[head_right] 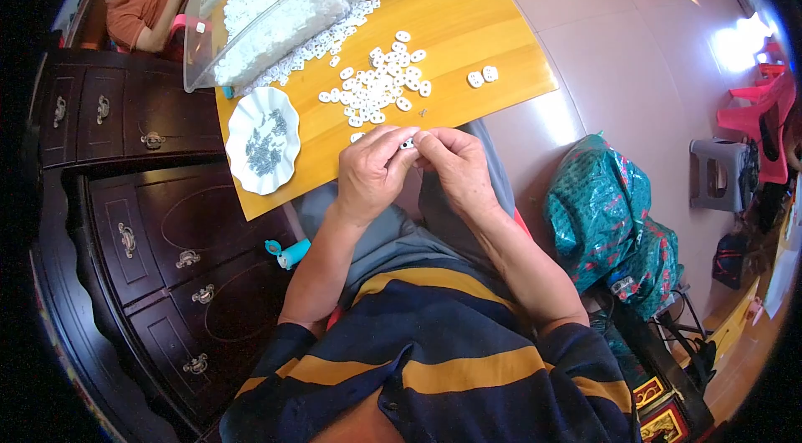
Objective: Assembling small plastic parts by inserting metal pins into them at a table.
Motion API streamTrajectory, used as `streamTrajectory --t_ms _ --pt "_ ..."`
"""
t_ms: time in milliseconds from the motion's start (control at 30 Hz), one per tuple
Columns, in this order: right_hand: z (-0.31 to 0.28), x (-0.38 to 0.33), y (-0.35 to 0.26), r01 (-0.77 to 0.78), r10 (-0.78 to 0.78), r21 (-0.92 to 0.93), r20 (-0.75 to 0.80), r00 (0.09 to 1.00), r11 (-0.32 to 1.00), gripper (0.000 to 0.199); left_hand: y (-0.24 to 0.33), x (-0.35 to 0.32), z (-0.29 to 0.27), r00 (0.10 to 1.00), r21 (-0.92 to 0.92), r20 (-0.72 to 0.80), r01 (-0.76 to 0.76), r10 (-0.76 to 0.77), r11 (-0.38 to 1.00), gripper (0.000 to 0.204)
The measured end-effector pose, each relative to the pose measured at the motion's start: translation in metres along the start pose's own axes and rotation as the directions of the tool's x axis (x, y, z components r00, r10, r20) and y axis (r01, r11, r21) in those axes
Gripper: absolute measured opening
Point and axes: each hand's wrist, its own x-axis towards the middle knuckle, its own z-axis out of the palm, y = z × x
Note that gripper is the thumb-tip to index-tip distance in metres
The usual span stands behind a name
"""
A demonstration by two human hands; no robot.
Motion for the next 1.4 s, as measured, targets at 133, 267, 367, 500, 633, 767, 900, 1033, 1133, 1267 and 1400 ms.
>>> streamTrajectory --t_ms 133,267,367,500,633,767,900,1033,1133,1267,1400 --pt "-0.003 0.003 -0.001 0.023 -0.023 -0.014 0.027 0.999 1.000 0.023 -0.001 0.000 0.002 1.000 -0.029 -0.019 0.011 -0.012 1.000 0.025" --pt "-0.005 0.005 -0.001 0.077 -0.078 -0.119 -0.002 0.997 0.990 0.024 0.009 0.003 -0.003 0.988 -0.127 0.047 0.151 -0.146 0.980 0.031" --pt "-0.012 0.010 -0.006 0.148 -0.160 -0.117 -0.099 0.982 0.982 0.025 0.007 0.002 -0.001 0.979 -0.140 0.045 0.204 -0.199 0.969 0.031" --pt "-0.024 0.019 -0.028 0.224 -0.297 -0.352 -0.169 0.940 0.909 0.027 -0.007 0.003 0.010 0.993 0.031 -0.085 0.090 -0.087 0.996 0.024" --pt "-0.038 0.024 -0.054 0.133 -0.382 -0.766 -0.155 0.911 0.629 0.029 -0.007 0.014 0.014 0.991 0.081 -0.074 0.119 -0.113 0.990 0.017" --pt "-0.040 0.027 -0.071 0.052 -0.445 -0.944 -0.106 0.889 0.326 0.030 -0.011 0.019 0.022 0.993 0.157 -0.067 0.109 -0.100 0.981 0.013" --pt "-0.044 0.034 -0.076 -0.008 -0.500 -0.985 -0.093 0.861 0.171 0.030 -0.014 0.021 0.029 0.996 0.188 -0.075 0.060 -0.046 0.980 0.010" --pt "-0.043 0.040 -0.077 -0.060 -0.512 -0.993 -0.102 0.853 0.099 0.031 -0.018 0.022 0.033 0.997 0.197 -0.057 0.061 -0.051 0.978 0.009" --pt "-0.040 0.039 -0.078 -0.055 -0.518 -0.988 -0.122 0.847 0.144 0.028 -0.018 0.022 0.030 0.998 0.230 -0.052 0.055 -0.044 0.972 0.010" --pt "-0.038 0.029 -0.071 0.064 -0.599 -0.944 -0.152 0.786 0.324 0.020 -0.014 0.014 0.024 0.997 0.168 -0.043 0.070 -0.063 0.983 0.010" --pt "-0.028 0.015 -0.051 0.168 -0.331 -0.716 -0.093 0.939 0.678 0.021 0.007 0.004 0.010 0.991 0.036 -0.078 0.115 -0.112 0.993 0.008"
